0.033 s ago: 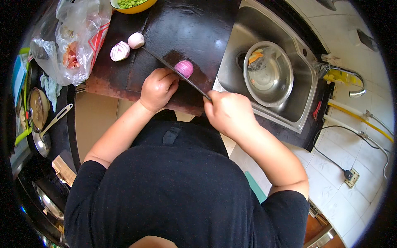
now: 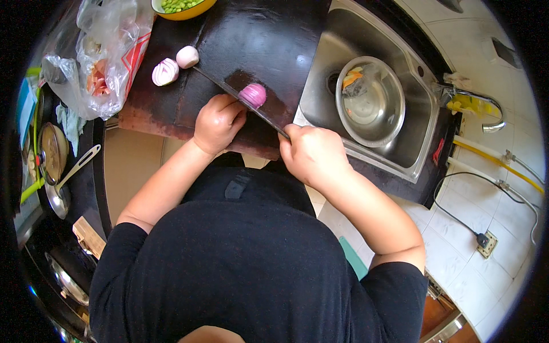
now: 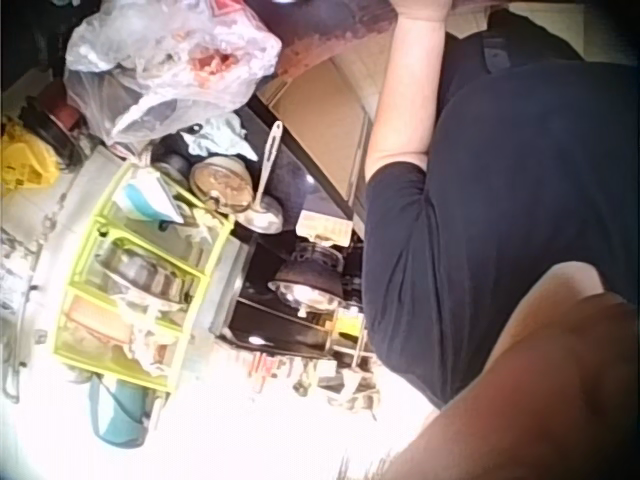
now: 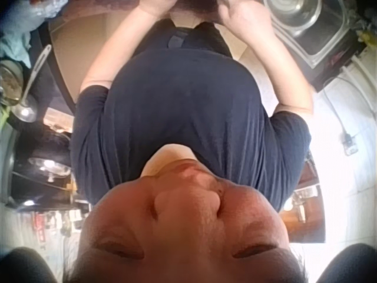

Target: The person peels the skin off two red onions using a knife and their hands, discarding the peels into a plastic bag. They then wash the onions in a sink and chop them into small pieces on a cutting board, placing the diced onions into a bowl containing edamame.

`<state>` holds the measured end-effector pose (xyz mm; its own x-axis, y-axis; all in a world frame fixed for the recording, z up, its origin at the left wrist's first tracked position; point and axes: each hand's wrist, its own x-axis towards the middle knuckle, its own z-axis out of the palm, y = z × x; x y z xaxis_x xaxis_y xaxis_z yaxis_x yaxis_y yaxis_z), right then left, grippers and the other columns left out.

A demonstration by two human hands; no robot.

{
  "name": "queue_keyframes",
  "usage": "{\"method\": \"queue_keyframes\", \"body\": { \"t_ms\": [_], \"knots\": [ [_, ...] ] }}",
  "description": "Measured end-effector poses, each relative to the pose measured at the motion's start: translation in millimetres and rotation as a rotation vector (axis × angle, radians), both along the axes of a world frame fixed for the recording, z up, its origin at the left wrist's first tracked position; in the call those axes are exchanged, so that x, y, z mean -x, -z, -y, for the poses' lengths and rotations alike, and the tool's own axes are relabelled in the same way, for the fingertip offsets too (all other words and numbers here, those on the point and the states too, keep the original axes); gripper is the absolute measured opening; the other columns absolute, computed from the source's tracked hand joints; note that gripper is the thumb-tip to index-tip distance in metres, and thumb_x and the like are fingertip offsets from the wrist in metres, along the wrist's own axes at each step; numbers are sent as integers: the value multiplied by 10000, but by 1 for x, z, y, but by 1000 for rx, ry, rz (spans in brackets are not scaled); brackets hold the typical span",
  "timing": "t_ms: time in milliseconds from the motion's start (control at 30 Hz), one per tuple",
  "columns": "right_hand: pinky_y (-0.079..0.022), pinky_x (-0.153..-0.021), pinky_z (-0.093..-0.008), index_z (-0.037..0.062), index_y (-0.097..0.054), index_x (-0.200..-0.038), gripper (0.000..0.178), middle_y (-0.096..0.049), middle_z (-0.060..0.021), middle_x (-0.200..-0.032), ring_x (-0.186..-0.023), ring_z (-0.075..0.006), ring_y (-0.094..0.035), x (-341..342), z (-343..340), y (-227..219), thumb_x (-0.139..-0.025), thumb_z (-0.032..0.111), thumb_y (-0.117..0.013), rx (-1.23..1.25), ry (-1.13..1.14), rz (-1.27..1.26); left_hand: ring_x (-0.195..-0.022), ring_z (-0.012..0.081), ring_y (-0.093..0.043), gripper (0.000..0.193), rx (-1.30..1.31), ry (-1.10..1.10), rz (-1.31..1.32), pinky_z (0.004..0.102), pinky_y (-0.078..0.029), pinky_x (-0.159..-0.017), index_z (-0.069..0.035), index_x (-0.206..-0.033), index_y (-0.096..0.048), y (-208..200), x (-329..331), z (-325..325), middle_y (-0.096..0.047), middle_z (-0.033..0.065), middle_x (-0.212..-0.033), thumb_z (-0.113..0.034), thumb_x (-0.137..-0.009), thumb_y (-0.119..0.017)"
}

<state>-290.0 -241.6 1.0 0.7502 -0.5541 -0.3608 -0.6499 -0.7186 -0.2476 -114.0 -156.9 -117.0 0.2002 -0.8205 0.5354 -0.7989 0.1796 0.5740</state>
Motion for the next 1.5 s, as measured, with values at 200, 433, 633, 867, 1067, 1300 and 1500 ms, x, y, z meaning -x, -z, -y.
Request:
{"method": "queue_keyframes", "body": {
  "t_ms": [200, 433, 633, 867, 1067, 1300, 1500],
  "knots": [
    [-490, -593, -428, 79, -643, -883, 202, -619, -143, -673, -631, -336, -611, 17, -2, -7, -826, 246, -546, 17, 8, 197, -749, 257, -572, 151, 20, -10, -8, 343, -496, -668, -42, -793, -639, 4, 0, -6, -598, 77, -841, -32, -642, -639],
    [-492, -587, -425, 69, -630, -812, 193, -617, -146, -672, -631, -336, -611, 17, -1, -9, -826, 242, -546, 13, -26, 98, -744, 269, -583, 150, -2, -4, -11, 350, -497, -662, -39, -780, -646, 4, 1, -6, -611, 83, -837, -24, -631, -656],
    [-475, -622, -438, 10, -604, -794, 208, -604, -188, -710, -677, -377, -587, 7, -8, -6, -826, 213, -571, -36, 38, 15, -754, 267, -581, 134, -25, -5, 34, 353, -496, -670, -51, -774, -643, 4, 2, -5, -601, 78, -828, -23, -643, -644],
    [-465, -579, -348, 10, -603, -833, 271, -577, -155, -627, -574, -245, -584, 50, 7, -29, -869, 274, -554, -351, 527, 323, -1043, 303, -502, 405, -132, 198, -70, 384, -433, -875, -74, -1035, -573, -9, -26, 14, -572, 100, -1073, -33, -642, -660],
    [-437, -532, -308, -4, -527, -705, 371, -548, -90, -566, -526, -170, -541, 56, 19, -28, -887, 320, -533, -404, 726, 310, -1061, 307, -507, 483, -377, 486, 30, 381, -420, -922, -73, -1097, -580, -22, -47, 43, -581, 89, -1089, -37, -624, -674],
    [-478, -656, -427, 19, -614, -868, 295, -610, -226, -741, -740, -392, -600, 34, 8, -20, -873, 302, -530, -180, 438, 186, -1009, 328, -522, 493, -265, -26, -88, 388, -427, -885, -56, -1064, -555, -12, -3, 12, -568, 128, -1060, -154, -631, -771],
    [-478, -639, -466, 24, -607, -861, 270, -610, -210, -711, -690, -400, -595, 11, -2, -20, -882, 270, -499, -103, 271, 101, -945, 308, -564, 276, -143, 14, -133, 371, -464, -818, -43, -942, -599, 1, -12, 6, -589, 110, -1017, -79, -693, -713]
  ]
}}
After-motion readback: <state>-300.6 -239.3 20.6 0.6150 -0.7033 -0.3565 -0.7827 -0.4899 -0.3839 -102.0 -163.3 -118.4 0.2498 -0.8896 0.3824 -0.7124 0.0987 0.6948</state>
